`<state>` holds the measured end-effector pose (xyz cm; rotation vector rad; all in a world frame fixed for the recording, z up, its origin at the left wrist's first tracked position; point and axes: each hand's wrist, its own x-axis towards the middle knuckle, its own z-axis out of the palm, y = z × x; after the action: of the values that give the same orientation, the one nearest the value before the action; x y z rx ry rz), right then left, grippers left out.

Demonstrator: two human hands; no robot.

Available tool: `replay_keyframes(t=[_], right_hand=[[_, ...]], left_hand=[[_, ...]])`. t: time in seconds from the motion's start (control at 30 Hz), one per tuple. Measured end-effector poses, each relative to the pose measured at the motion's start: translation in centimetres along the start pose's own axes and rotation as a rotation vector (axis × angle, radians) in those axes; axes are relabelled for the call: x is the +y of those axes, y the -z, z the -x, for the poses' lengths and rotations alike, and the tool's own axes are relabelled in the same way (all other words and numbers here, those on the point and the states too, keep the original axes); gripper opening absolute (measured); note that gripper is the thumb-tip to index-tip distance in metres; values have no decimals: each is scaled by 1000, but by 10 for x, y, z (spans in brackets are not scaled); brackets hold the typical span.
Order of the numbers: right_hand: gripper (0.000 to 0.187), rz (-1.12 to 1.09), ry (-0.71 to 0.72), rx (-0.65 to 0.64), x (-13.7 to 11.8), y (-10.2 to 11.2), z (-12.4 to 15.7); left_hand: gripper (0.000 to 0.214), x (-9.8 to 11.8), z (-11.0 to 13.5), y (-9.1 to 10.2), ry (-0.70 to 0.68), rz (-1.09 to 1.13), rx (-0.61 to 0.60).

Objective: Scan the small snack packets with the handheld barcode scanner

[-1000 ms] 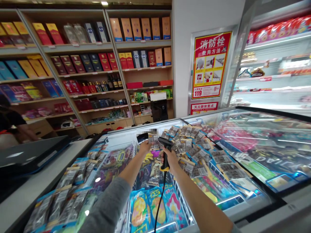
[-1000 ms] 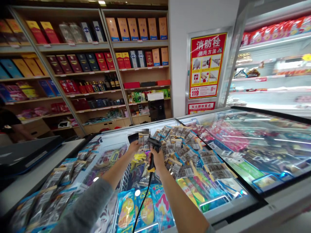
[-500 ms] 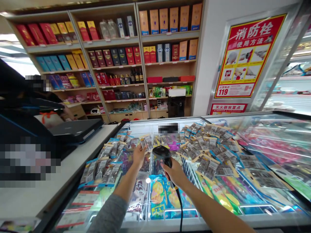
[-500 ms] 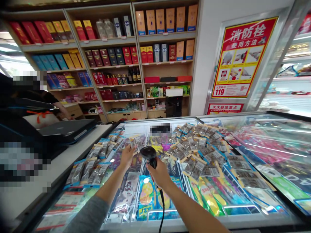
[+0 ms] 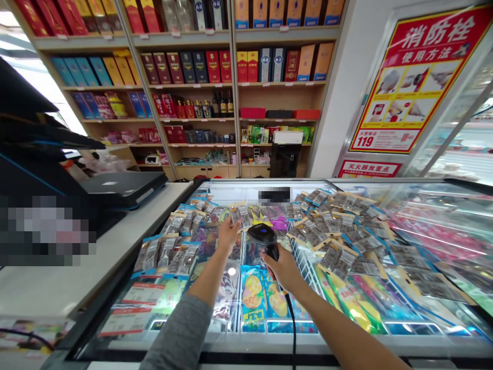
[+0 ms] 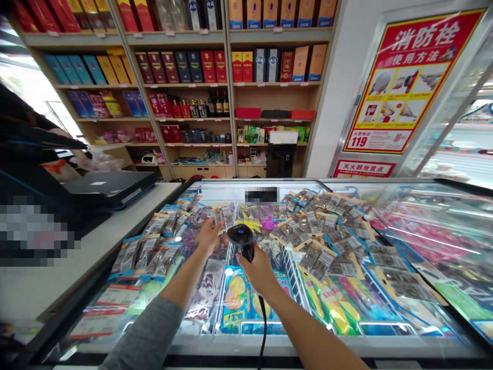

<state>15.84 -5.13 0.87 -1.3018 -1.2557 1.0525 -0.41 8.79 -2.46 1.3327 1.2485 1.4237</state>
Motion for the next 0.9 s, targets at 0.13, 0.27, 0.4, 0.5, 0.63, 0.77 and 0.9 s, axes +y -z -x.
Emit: replay_keyframes(t=[0.13,0.27,0.4,0.5,0.63,0.77,0.9], right_hand=[[18,-53,0,-13,2,1,0],[27,-230,-33,-42,5,-7,-6],[41,-460,-87,-54,-2,-35,-16],[45,-556,-123,-119,-15,-67,-20],[46,-646,-169,-246,-29,-122,-20],[43,-680,-225,-316,-30,-180,-18],[31,-668,-336,-246,-27,-222,-16]], left_hand=[[36,1,-1,0,-6,95,-24],[37,5,3,-1,-8,104,-7],[49,14,7,15,-59,-26,112],[52,23,10,55,-189,-173,224],[50,32,21,134,-268,-439,323],[48,33,39,196,-252,-857,317],[40,27,50,217,-246,-1134,285]])
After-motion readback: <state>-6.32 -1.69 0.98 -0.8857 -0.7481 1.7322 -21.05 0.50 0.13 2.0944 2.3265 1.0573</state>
